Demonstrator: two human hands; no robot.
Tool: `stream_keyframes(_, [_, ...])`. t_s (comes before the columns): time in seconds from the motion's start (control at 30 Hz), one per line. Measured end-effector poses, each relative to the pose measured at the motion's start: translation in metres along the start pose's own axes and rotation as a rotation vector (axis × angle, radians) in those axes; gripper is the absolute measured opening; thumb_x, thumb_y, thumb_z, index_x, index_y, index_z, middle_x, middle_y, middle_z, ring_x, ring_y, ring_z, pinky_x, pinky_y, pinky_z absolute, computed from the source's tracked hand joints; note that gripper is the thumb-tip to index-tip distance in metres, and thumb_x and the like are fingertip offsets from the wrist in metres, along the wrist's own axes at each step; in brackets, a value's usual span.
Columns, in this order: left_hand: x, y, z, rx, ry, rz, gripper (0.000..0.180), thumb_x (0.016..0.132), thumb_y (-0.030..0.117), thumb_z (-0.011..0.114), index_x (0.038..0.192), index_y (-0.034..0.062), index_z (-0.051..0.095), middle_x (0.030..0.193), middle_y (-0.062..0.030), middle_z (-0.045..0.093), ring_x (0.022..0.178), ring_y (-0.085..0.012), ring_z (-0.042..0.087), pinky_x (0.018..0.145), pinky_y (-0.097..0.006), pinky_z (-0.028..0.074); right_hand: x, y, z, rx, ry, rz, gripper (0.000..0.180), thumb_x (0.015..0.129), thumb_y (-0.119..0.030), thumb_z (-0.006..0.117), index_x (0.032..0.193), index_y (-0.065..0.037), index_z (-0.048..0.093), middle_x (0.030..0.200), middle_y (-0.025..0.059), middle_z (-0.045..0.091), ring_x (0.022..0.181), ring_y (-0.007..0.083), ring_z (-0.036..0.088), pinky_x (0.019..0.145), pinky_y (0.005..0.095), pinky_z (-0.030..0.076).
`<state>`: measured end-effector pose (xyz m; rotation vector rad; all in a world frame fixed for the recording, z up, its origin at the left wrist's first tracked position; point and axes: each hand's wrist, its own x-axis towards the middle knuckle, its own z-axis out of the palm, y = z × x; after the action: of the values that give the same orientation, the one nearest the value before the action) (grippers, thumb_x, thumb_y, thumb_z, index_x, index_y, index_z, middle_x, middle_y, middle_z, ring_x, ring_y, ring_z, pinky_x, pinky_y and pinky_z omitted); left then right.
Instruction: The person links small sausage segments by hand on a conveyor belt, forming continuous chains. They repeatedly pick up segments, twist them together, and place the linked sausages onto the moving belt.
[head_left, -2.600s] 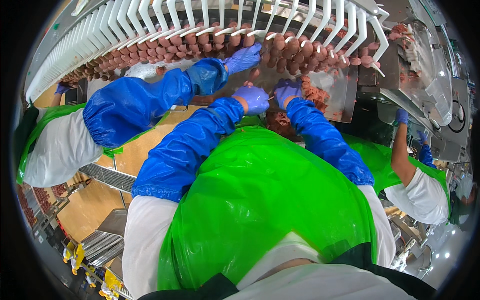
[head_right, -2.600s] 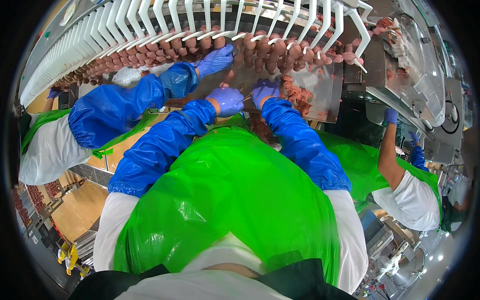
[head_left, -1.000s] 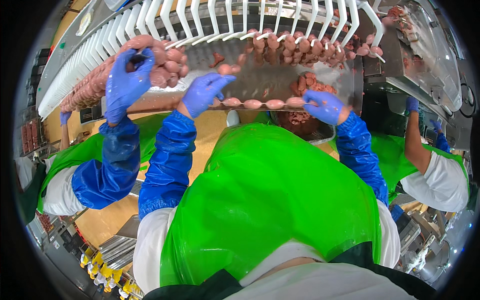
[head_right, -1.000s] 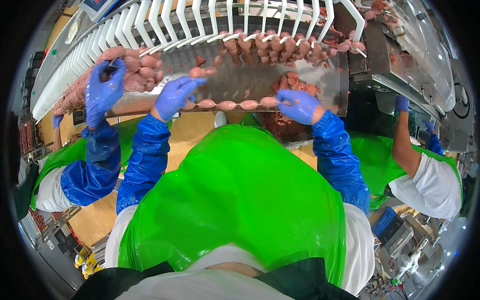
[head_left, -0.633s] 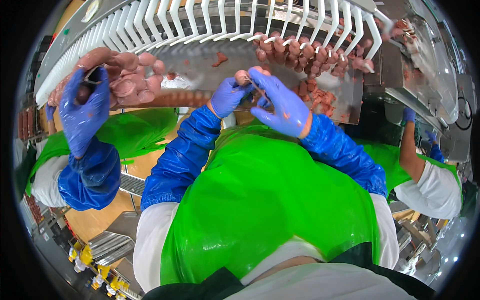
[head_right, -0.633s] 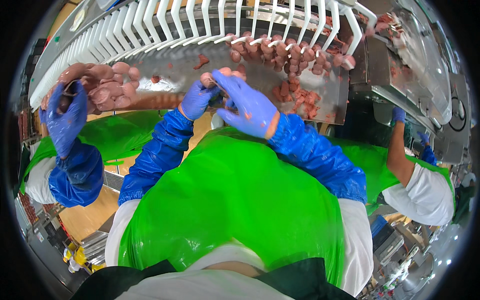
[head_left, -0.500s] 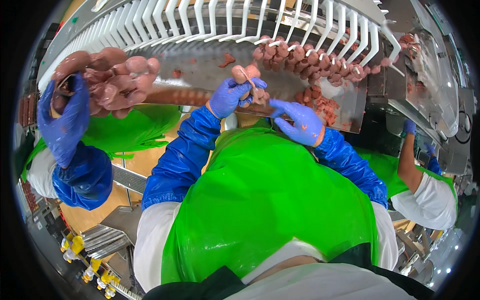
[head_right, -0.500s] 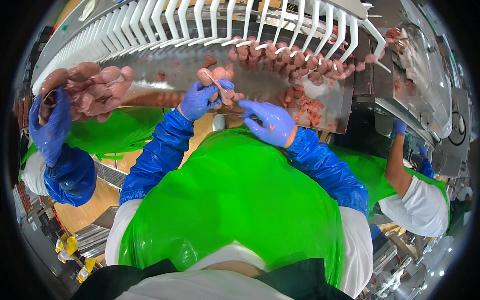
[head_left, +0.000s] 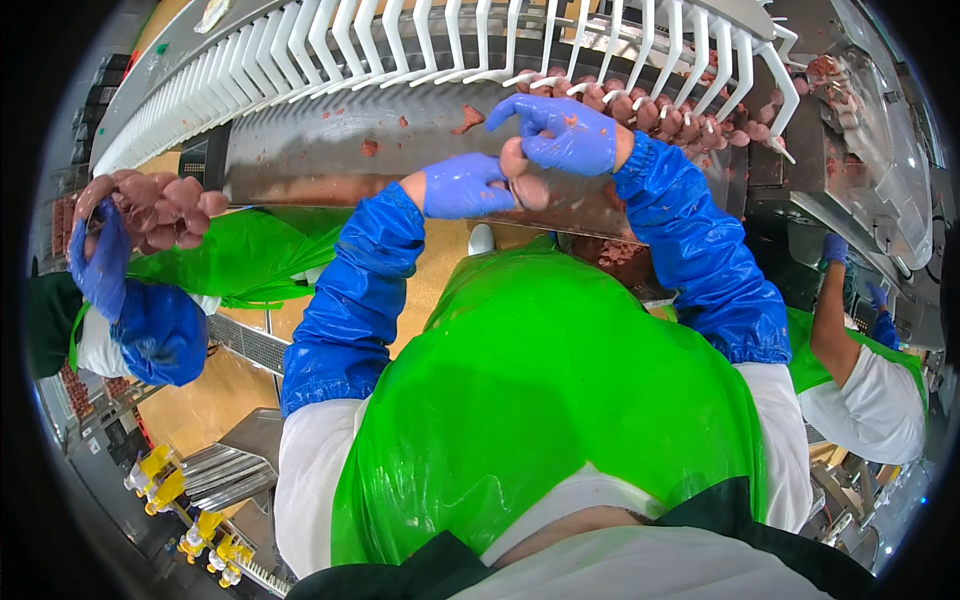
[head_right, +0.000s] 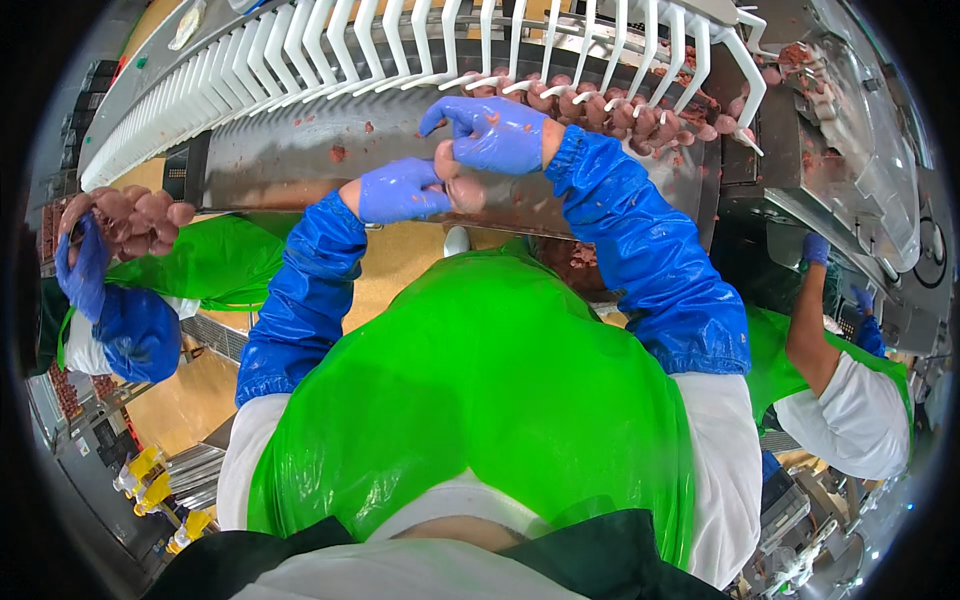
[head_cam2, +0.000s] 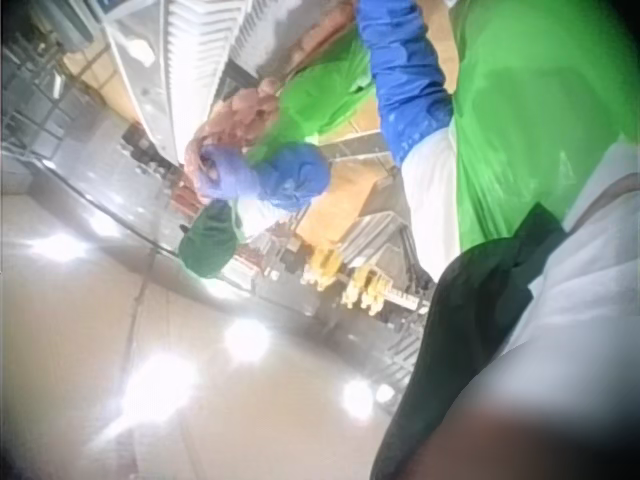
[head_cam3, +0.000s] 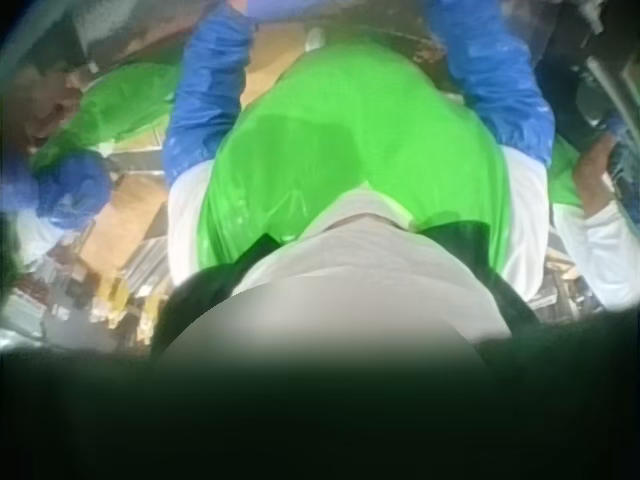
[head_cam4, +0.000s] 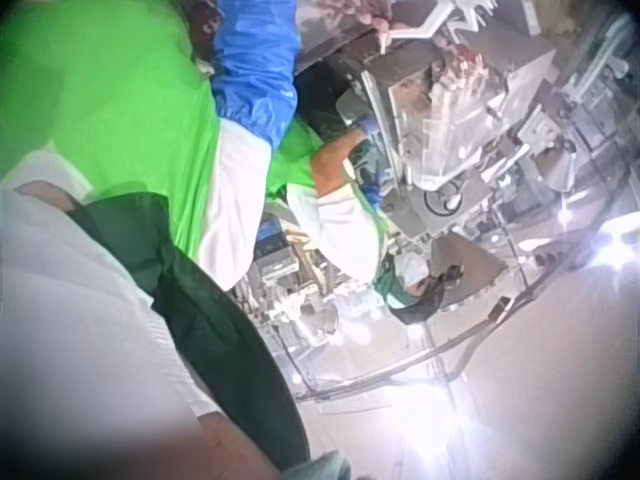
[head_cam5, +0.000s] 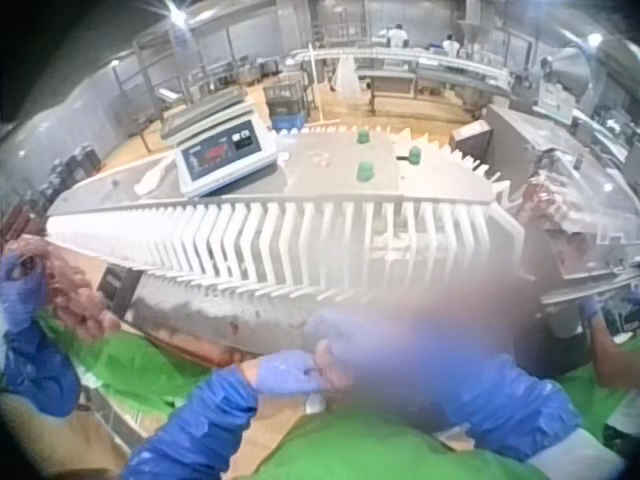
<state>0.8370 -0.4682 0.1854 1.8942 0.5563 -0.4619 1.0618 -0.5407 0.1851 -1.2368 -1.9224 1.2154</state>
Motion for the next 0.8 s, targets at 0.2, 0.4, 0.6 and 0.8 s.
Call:
stream_keyframes(0.2, [0.0, 0.001, 0.003, -0.923, 0.404, 0.275, 0.026, 0.088, 0.018, 0.056, 0.112, 0.0086, 0.061, 0.095, -0.005, 0.063, 0.071, -0.0115, 0.057, 0.058, -0.025, 0.047, 0.0, 0.001, 0.02, 0.419, 0.12, 0.033, 0.067, 0.082, -0.023, 0.068, 0.143, -0.009, 0.042, 0.092, 0.0016, 0.062, 0.079, 0.0108, 0.056, 0.067, 0.0258, 0.047])
stream_keyframes(0.4, [0.005, -0.016, 0.011, -0.154, 0.545, 0.233, 0.052, 0.085, 0.022, 0.062, 0.131, 0.0009, 0.048, 0.107, -0.0064, 0.058, 0.083, -0.0113, 0.057, 0.066, -0.024, 0.048, -0.004, 0.008, 0.015, 0.71, 0.07, 0.305, 0.059, 0.084, -0.03, 0.067, 0.139, -0.016, 0.05, 0.08, -0.0004, 0.061, 0.063, 0.0058, 0.05, 0.049, 0.0224, 0.04])
stream_keyframes(0.6, [-0.013, -0.057, -0.008, -0.823, -0.135, 0.247, 0.052, 0.08, 0.029, 0.069, 0.122, 0.0014, 0.055, 0.105, -0.0093, 0.062, 0.085, -0.013, 0.057, 0.072, -0.028, 0.047, 0.003, 0.01, 0.014, 0.535, -0.05, 0.204, 0.055, 0.087, -0.024, 0.061, 0.14, -0.015, 0.048, 0.09, 0.0016, 0.064, 0.071, 0.0067, 0.054, 0.057, 0.0224, 0.043])
stream_keyframes(0.8, [0.025, -0.088, 0.009, -1.129, 0.345, 0.142, 0.045, 0.093, 0.033, 0.056, 0.126, 0.0026, 0.051, 0.086, -0.0051, 0.058, 0.064, -0.0129, 0.051, 0.057, -0.027, 0.045, 0.032, 0.008, 0.022, 0.4, 0.032, 0.252, 0.056, 0.088, -0.025, 0.062, 0.139, -0.011, 0.047, 0.102, 0.0033, 0.063, 0.077, 0.0086, 0.056, 0.063, 0.024, 0.047])
